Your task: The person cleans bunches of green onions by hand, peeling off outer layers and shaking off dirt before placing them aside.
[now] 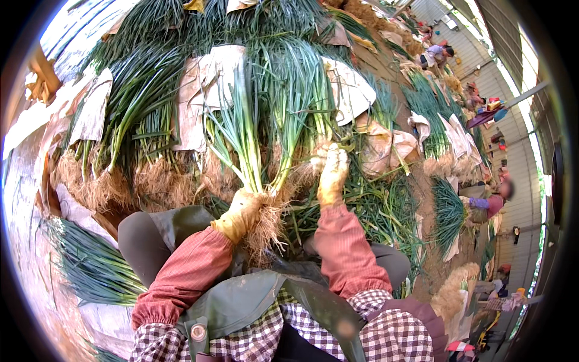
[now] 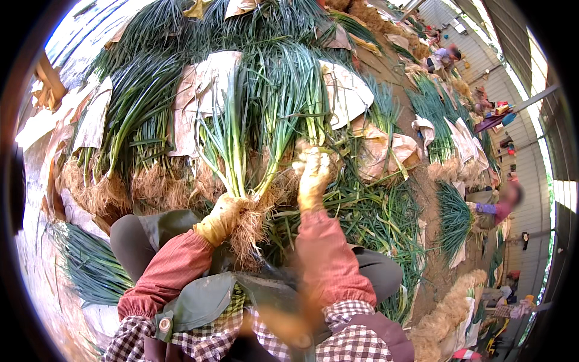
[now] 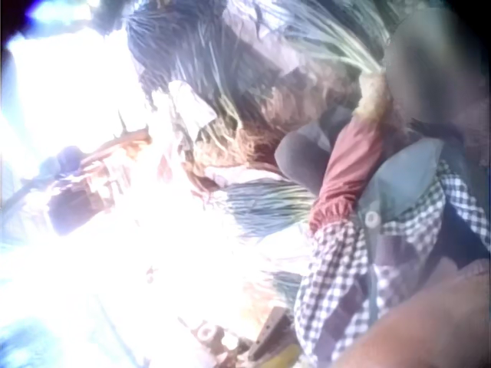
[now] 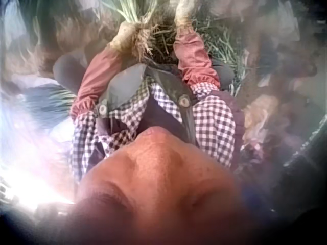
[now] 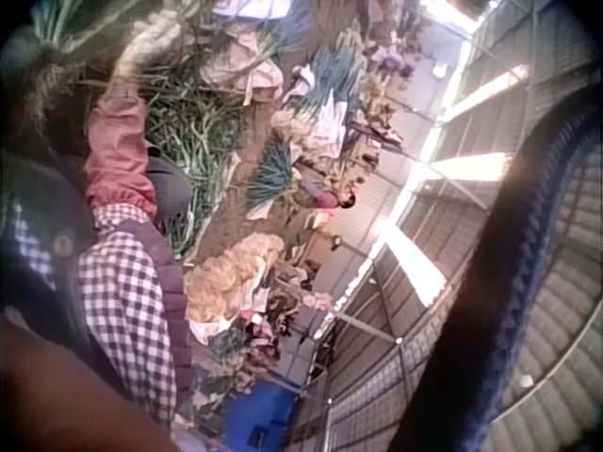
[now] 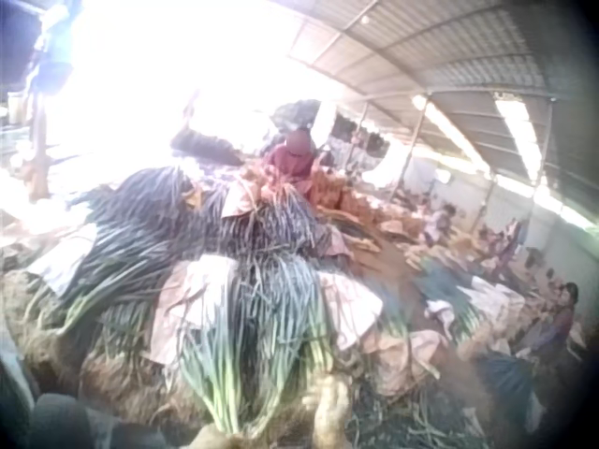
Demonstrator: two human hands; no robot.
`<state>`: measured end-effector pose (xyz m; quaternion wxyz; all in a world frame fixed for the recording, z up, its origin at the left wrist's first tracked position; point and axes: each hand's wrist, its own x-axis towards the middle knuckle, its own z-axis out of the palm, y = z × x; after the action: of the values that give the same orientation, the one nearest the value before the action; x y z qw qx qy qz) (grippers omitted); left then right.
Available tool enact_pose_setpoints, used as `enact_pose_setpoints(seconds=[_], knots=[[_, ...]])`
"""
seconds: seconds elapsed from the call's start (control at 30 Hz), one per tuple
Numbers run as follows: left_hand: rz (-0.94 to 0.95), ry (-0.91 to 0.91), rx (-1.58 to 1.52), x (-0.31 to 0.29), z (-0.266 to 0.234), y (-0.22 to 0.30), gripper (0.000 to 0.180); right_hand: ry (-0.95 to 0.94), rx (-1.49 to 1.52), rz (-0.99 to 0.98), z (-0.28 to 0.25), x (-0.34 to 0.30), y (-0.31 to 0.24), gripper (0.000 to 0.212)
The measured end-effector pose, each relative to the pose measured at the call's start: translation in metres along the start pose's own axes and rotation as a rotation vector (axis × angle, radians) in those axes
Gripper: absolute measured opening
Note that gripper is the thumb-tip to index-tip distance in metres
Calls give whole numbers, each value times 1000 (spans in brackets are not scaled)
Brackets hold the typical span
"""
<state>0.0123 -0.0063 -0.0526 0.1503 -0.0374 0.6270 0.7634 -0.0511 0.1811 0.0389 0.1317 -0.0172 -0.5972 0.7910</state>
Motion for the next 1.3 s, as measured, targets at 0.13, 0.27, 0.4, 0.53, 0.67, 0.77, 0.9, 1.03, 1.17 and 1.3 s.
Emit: enact_pose_setpoints(seconds=[0.13, 0.27, 0.4, 0.53, 0.67, 0.77, 0.9, 1.03, 1.17, 1.3], knots=[[-295, -91, -484, -14, 8, 39, 12, -145, -422, 723, -3, -13, 28, 19], [-295, -130, -302, -16, 3, 57, 14, -112, 39, 710, -11, -26, 55, 18], [-238, -122, -304, -22, 4, 47, 9, -43, -270, 587, 11, -38, 55, 19], [-214, -155, -91, -29, 21, 51, 4, 22, -294, 544, 11, -27, 63, 16], [-205, -134, -107, -22, 21, 56, 9, 23, -258, 449, 7, -22, 66, 10], [-60, -178, 1, -11, 13, 29, 11, -44, -418, 310, 20, -31, 48, 7], [-403, 22, -429, -16, 25, 49, 11, -136, -46, -18, 27, -47, 8, 6], [-429, -67, -652, -6, 26, 42, 17, 320, -32, -31, -30, -18, -22, 11], [-510, -207, -745, -10, 25, 42, 21, 71, -73, 657, -56, -61, 40, 51], [-539, -276, -552, -25, 19, 36, 16, -245, 421, 838, -24, -66, 113, 21]])
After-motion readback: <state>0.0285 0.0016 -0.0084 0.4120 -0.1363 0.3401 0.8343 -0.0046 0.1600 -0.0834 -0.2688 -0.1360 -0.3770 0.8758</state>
